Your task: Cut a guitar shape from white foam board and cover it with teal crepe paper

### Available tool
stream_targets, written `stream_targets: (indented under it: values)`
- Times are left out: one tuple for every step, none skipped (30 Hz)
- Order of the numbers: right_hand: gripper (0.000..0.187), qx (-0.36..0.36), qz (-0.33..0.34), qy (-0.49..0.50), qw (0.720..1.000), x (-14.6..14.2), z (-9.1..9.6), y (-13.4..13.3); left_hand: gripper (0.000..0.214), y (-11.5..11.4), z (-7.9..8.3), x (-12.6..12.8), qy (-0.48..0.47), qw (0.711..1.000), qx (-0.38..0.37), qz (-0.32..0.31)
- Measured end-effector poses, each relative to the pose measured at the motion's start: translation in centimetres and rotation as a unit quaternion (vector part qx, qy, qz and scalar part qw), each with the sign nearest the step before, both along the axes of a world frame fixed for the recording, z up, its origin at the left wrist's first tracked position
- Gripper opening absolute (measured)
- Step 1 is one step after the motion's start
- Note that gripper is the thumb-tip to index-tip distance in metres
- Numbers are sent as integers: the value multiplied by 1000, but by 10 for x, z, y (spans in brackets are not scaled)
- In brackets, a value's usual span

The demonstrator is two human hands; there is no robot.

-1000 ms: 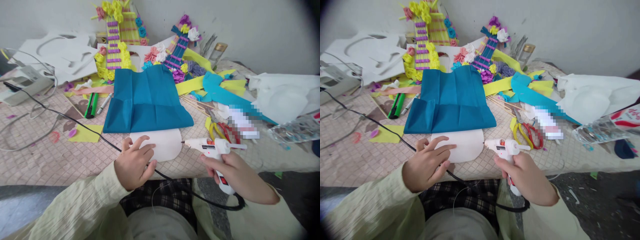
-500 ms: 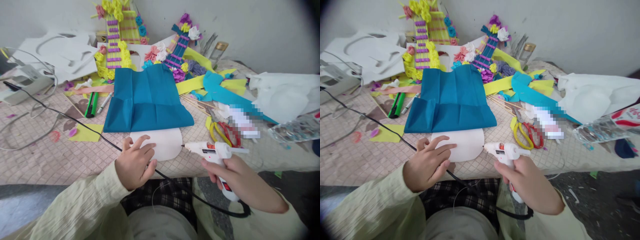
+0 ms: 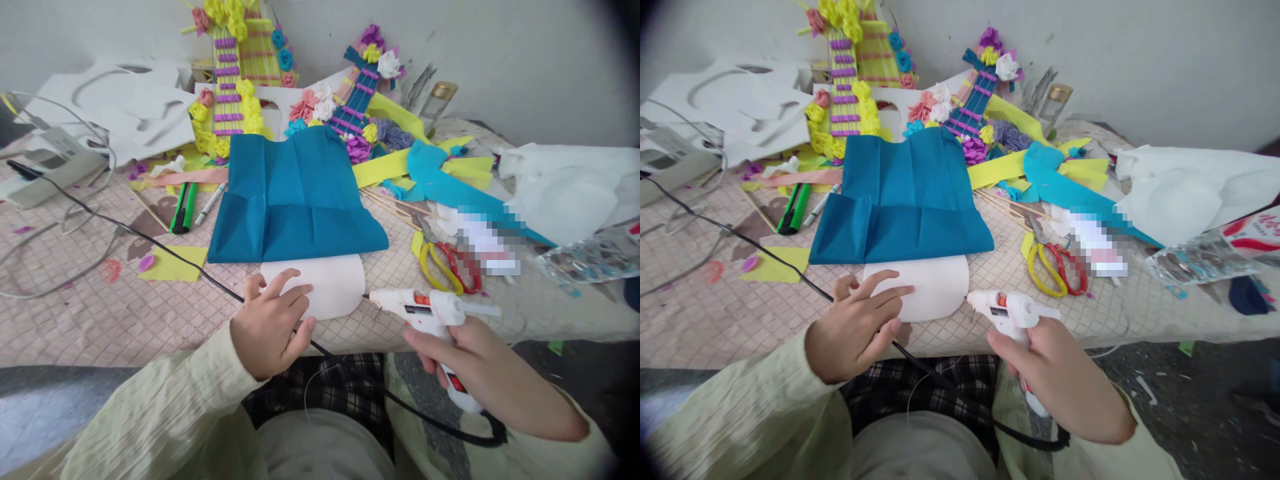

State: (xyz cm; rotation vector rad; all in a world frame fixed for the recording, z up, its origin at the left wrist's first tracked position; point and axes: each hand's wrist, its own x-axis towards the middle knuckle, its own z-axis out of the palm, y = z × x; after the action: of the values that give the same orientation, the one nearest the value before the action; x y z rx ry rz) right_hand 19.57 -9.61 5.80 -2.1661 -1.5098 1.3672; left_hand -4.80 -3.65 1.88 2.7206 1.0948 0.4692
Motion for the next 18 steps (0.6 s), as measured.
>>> stream_targets:
  values:
    - [41,-3,-2,7,1000,0,0,-1,33,0,0,0,0,1000,-1,0]
    - [40,-7,-5,13,1000,-1,0,-2,33,0,0,0,0,1000,-2,0]
    - [40,-10,-8,17,1000,-1,0,-3,33,-1,1,0,-1,1000,-2,-1]
    - [40,-11,-8,21,1000,-1,0,-3,33,-1,1,0,-2,1000,-1,-2]
    - [41,-11,-5,22,1000,-1,0,-4,33,-1,1,0,-4,1000,0,-3]
    - [41,-11,0,21,1000,-1,0,-4,33,-1,1,0,-5,1000,1,-4]
    - [42,-10,5,18,1000,-2,1,-4,33,-1,1,0,-6,1000,1,-4]
    - [42,-10,10,12,1000,-4,2,-4,33,-1,1,-1,-4,1000,0,-4]
    - [42,-8,14,5,1000,-5,4,-4,33,-1,1,-1,-2,1000,-1,-4]
    - [41,-8,17,-3,1000,-7,5,-4,34,-1,1,-1,-1,1000,-3,-4]
    - [41,-8,19,-11,1000,-9,6,-4,34,-1,1,-1,0,1000,-4,-4]
    - [40,-9,22,-17,1000,-10,7,-5,35,-1,1,-1,1,1000,-5,-4]
    - [40,-11,26,-22,999,-11,7,-5,35,-1,1,-1,1,1000,-6,-4]
    - [40,-15,27,-26,999,-12,7,-6,36,-1,1,-1,1,1000,-7,-4]
    - [40,-18,30,-23,999,-12,7,-7,36,-2,0,-1,1,1000,-8,-4]
    - [40,-20,34,-17,999,-12,6,-9,36,-2,0,-2,1,1000,-8,-4]
    - [40,-19,39,-10,999,-12,4,-10,35,-2,0,-2,1,1000,-7,-4]
    - [40,-18,44,-1,999,-12,3,-11,35,-2,-1,-2,2,1000,-5,-3]
